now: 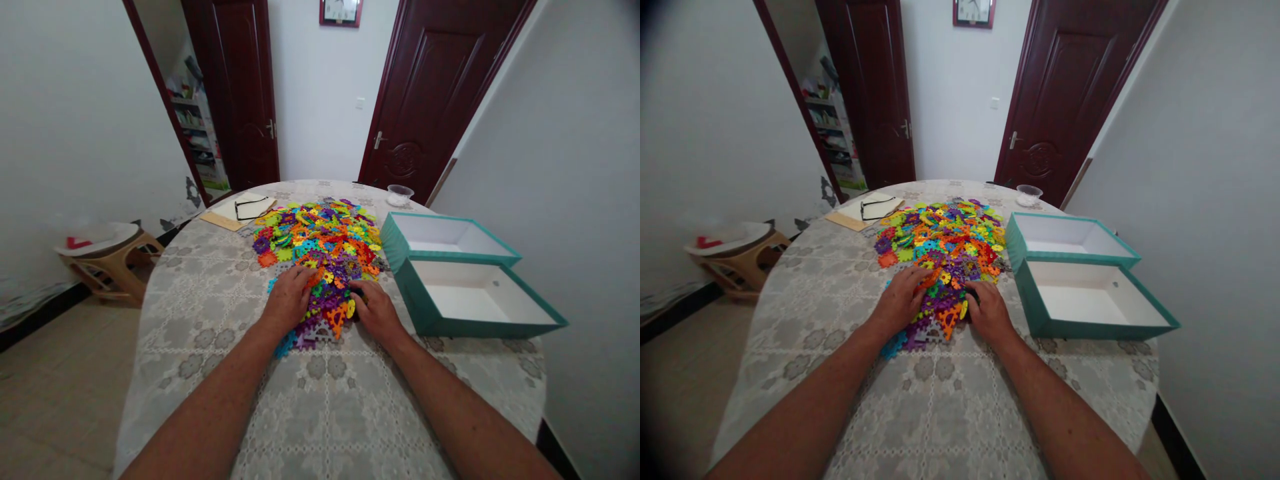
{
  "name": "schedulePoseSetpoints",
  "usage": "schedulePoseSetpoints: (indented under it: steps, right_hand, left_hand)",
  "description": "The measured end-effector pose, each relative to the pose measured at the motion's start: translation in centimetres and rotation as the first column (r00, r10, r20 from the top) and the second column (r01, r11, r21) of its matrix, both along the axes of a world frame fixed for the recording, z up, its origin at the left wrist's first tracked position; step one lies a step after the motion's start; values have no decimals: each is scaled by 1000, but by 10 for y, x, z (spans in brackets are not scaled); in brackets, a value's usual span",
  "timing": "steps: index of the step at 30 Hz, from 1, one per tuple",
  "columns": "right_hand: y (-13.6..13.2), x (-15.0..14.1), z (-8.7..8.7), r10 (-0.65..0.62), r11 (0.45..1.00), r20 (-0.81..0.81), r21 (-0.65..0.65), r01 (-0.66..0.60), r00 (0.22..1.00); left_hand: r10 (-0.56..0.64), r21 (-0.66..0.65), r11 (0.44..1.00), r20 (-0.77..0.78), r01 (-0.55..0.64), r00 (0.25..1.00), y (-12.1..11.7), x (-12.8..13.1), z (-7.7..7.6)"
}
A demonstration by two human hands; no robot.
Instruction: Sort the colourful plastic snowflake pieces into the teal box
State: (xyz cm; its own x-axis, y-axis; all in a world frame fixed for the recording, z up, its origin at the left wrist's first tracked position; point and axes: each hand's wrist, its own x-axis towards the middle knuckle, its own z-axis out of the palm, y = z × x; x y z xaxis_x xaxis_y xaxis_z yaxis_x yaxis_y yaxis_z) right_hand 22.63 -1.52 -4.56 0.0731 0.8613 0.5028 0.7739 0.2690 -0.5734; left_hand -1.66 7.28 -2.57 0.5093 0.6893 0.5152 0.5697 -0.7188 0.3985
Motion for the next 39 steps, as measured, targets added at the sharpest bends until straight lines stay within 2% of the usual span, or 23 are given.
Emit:
schedulePoseSetpoints:
  steps: [10,17,20,22,26,31,33,36,39]
  right_hand:
    - [0,3,3,-109,993,-67,36,111,992]
    - [0,2,5,-160,984,-147,48,169,976]
    - [-2,0,6,-164,984,-171,45,174,972]
    - [-3,-1,6,-151,986,-174,42,161,973]
    - [-6,-6,8,-85,994,-118,62,92,989]
    - [-11,-15,11,31,996,-9,85,-30,999]
    - [-12,-19,10,59,993,22,96,-61,998]
    - [-12,-23,7,66,993,72,96,-72,995]
    - [-11,-25,5,63,996,122,63,-71,991]
  left_hand:
    - [68,-48,997,162,-60,985,5,-4,11]
    - [98,-190,979,126,-73,987,2,-9,18]
    - [131,-213,972,126,-102,983,-1,-10,23]
    - [137,-185,976,116,-114,984,-2,-12,25]
    - [111,-38,993,62,-109,992,-5,-16,25]
    - [29,186,982,-26,-23,999,-30,-12,29]
    - [-38,175,983,-126,60,991,-40,-6,32]
    - [-31,108,992,-254,60,967,-47,0,32]
    - [-15,73,997,-319,40,948,-42,0,27]
